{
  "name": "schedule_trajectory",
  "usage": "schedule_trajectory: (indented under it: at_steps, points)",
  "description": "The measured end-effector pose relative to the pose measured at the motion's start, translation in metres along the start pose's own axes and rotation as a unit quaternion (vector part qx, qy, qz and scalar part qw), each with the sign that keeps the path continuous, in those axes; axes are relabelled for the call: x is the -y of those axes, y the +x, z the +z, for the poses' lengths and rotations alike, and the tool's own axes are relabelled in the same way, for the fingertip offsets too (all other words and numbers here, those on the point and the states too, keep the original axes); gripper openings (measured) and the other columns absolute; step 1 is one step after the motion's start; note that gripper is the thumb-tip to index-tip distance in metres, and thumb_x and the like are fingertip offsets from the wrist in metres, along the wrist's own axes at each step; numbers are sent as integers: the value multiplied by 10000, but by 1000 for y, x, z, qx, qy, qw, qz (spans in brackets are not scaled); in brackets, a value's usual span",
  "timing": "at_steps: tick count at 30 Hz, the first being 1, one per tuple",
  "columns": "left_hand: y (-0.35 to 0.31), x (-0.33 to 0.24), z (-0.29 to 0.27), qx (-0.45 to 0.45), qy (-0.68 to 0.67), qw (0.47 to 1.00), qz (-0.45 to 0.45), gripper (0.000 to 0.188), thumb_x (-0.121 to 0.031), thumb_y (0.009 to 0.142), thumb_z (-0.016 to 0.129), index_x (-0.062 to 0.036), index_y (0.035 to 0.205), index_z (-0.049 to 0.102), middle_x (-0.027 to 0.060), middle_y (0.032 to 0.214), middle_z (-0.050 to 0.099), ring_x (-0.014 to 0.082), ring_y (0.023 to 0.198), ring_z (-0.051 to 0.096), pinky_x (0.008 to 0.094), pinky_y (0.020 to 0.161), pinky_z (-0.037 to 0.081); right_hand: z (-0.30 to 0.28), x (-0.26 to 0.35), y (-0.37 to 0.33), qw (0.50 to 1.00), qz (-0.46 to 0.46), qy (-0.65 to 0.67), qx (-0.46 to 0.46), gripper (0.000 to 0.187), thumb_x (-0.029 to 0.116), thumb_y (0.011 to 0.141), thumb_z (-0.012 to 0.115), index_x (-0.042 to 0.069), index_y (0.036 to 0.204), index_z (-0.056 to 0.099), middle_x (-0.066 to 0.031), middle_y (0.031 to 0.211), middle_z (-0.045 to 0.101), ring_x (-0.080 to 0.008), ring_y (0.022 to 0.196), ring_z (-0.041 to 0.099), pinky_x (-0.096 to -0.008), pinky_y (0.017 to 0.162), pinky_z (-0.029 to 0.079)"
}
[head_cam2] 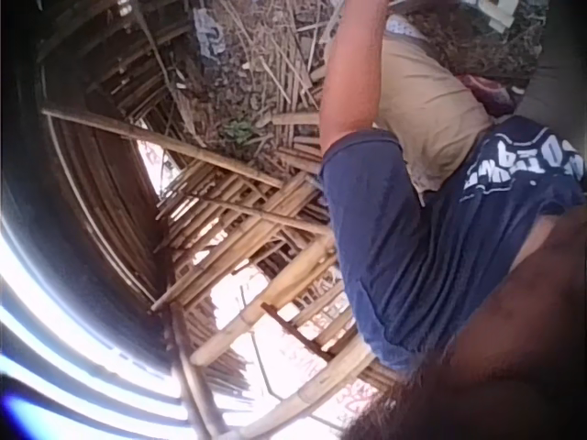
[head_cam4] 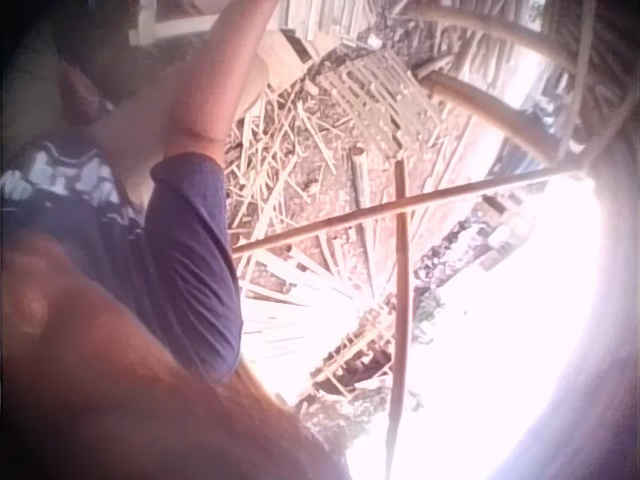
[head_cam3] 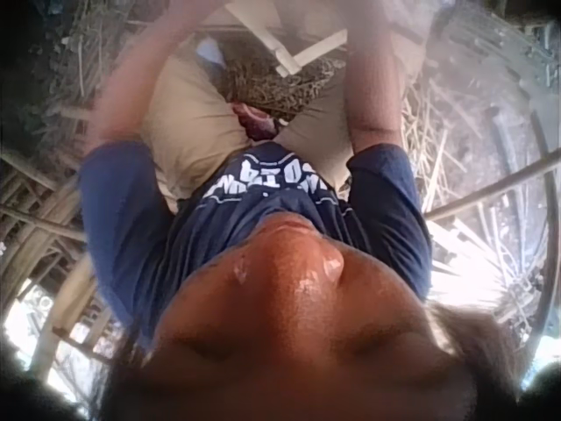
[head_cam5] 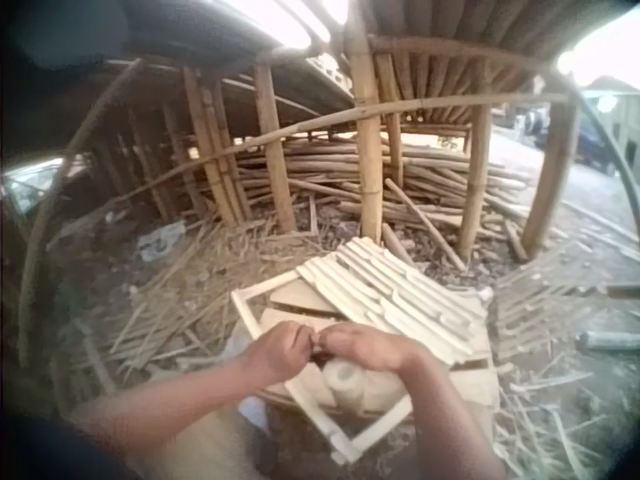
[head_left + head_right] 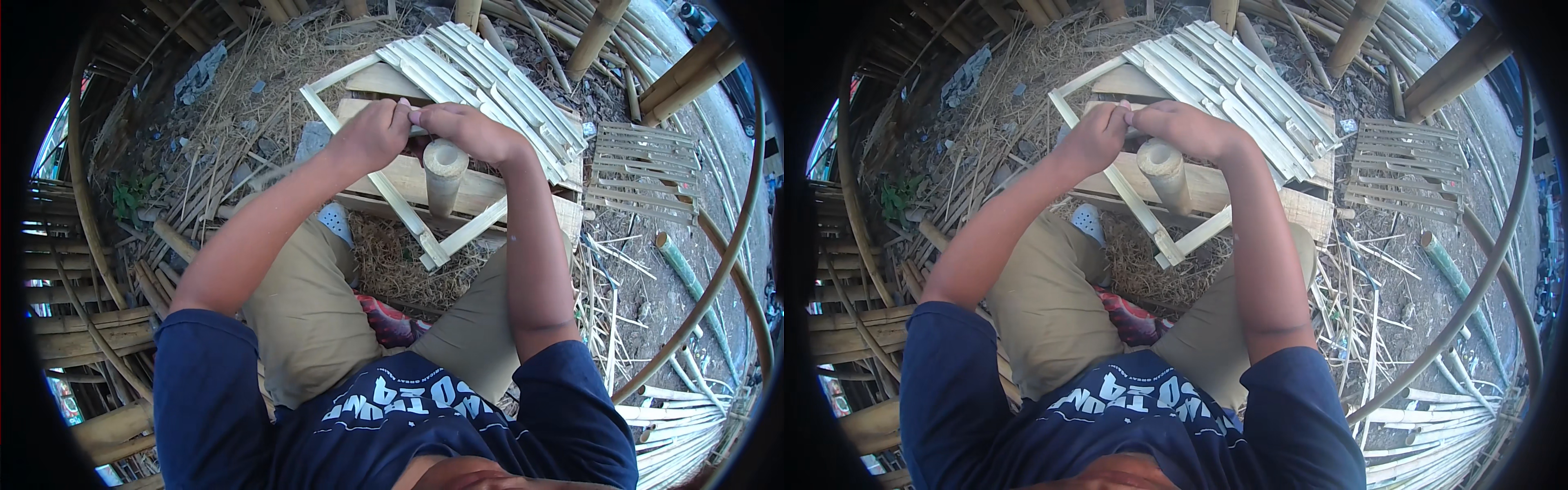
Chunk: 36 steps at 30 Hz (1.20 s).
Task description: The person assembles bamboo strips onto a frame using a cylinder-shaped piece of wood. The person positions the bamboo strips across the frame and strikes them into place, occasionally adjusting their position by hand.
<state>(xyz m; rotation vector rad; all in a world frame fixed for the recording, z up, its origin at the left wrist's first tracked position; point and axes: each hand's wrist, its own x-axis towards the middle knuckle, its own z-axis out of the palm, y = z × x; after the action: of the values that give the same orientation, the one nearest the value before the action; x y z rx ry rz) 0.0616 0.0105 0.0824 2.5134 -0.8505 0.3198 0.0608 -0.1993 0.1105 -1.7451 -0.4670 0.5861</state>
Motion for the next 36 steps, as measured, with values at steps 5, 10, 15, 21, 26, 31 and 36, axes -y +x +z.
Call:
schedule_trajectory:
  at_steps: [5, 10, 15, 21, 26, 31, 36]
  points:
    - [9, -37, -23, 168, -86, 961, -201, 321, -242, 1068, 352, 11, 1028, 547, 206, 1055, 568, 346, 907, 588, 466, 835, 478, 5, 14, -20, 988, 29, -4, -149, 604, 553, 1021, 532, -24, 1075, 704, -138, 925, 730, -198, 839, 684, -324, 858, 524]
    - [16, -17, -23, 130, -110, 965, -202, 263, -195, 1034, 429, 15, 1024, 586, 230, 1020, 589, 362, 897, 618, 466, 806, 504, -14, -9, -28, 985, 10, 170, 15, 732, 617, 932, 618, -66, 1187, 677, -168, 1082, 724, -241, 1073, 666, -364, 1005, 477]
    - [16, 1, -25, 11, 101, 991, -87, 157, -123, 959, 567, 26, 996, 600, 262, 955, 617, 389, 850, 650, 470, 742, 527, 11, -8, -15, 984, -166, 59, 20, 371, 283, 958, 724, -29, 1135, 632, -99, 912, 701, -192, 787, 694, -361, 794, 570]
    - [20, 4, -34, -83, 26, 980, -178, 382, -264, 982, 451, 33, 927, 684, 268, 915, 692, 464, 884, 666, 518, 872, 498, 40, -15, 16, 959, -134, 119, -218, 358, 345, 1060, 578, -12, 1077, 601, -72, 835, 654, -150, 634, 659, -320, 586, 576]
    - [24, -21, -51, -45, -202, 915, -347, 477, -299, 974, 400, 23, 818, 715, 301, 900, 703, 439, 943, 672, 505, 881, 487, 42, -17, 15, 953, -163, 150, -209, 430, 401, 1070, 537, -7, 1107, 667, -74, 907, 692, -120, 862, 604, -300, 816, 487]
    - [16, 3, -28, -51, -103, 967, -226, 433, -319, 1020, 405, 37, 977, 648, 243, 943, 669, 359, 864, 656, 465, 813, 501, 56, -10, 19, 952, -180, 138, -206, 378, 353, 1077, 514, -3, 1109, 638, -95, 955, 684, -134, 898, 598, -316, 836, 482]
    - [19, -3, -29, -30, -118, 966, -226, 434, -342, 1058, 437, 40, 1196, 589, 201, 1025, 633, 258, 839, 659, 421, 736, 520, 58, -30, 27, 918, -256, 109, -282, 362, 336, 1100, 437, -4, 1059, 556, -135, 982, 678, -157, 896, 616, -321, 818, 486]
